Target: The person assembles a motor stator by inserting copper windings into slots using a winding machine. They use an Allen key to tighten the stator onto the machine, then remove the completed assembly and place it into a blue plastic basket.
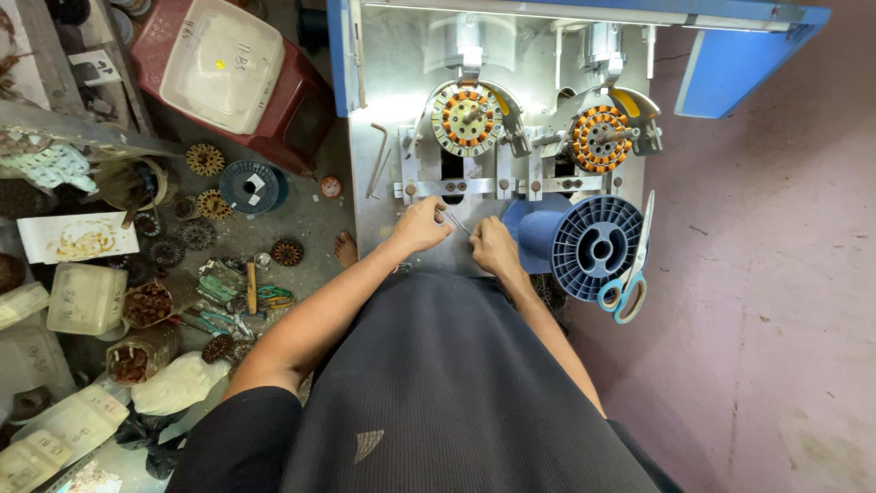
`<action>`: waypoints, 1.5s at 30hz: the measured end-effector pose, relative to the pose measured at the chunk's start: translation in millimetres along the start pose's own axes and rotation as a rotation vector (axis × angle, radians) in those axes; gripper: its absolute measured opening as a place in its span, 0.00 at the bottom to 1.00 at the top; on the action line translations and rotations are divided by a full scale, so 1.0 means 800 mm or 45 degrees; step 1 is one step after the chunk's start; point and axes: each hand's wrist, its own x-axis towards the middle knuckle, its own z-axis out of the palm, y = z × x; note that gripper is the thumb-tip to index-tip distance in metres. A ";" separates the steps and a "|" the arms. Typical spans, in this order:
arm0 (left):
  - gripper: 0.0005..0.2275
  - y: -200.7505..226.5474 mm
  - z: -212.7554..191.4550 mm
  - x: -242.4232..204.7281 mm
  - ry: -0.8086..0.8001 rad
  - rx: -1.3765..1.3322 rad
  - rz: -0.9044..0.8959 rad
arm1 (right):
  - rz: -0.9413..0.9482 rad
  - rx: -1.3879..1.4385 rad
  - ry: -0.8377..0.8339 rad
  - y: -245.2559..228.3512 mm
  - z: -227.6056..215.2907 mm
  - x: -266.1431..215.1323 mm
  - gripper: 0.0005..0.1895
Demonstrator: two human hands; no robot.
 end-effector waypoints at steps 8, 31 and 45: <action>0.08 -0.008 0.045 0.105 -0.094 -1.272 -0.399 | 0.500 1.165 0.055 0.005 -0.015 0.058 0.07; 0.02 0.034 0.042 0.154 0.642 -1.142 -0.495 | 0.239 0.843 0.387 -0.022 -0.005 0.075 0.13; 0.03 0.010 0.053 0.165 0.672 -1.241 -0.455 | 0.466 1.171 0.293 -0.013 0.028 0.094 0.14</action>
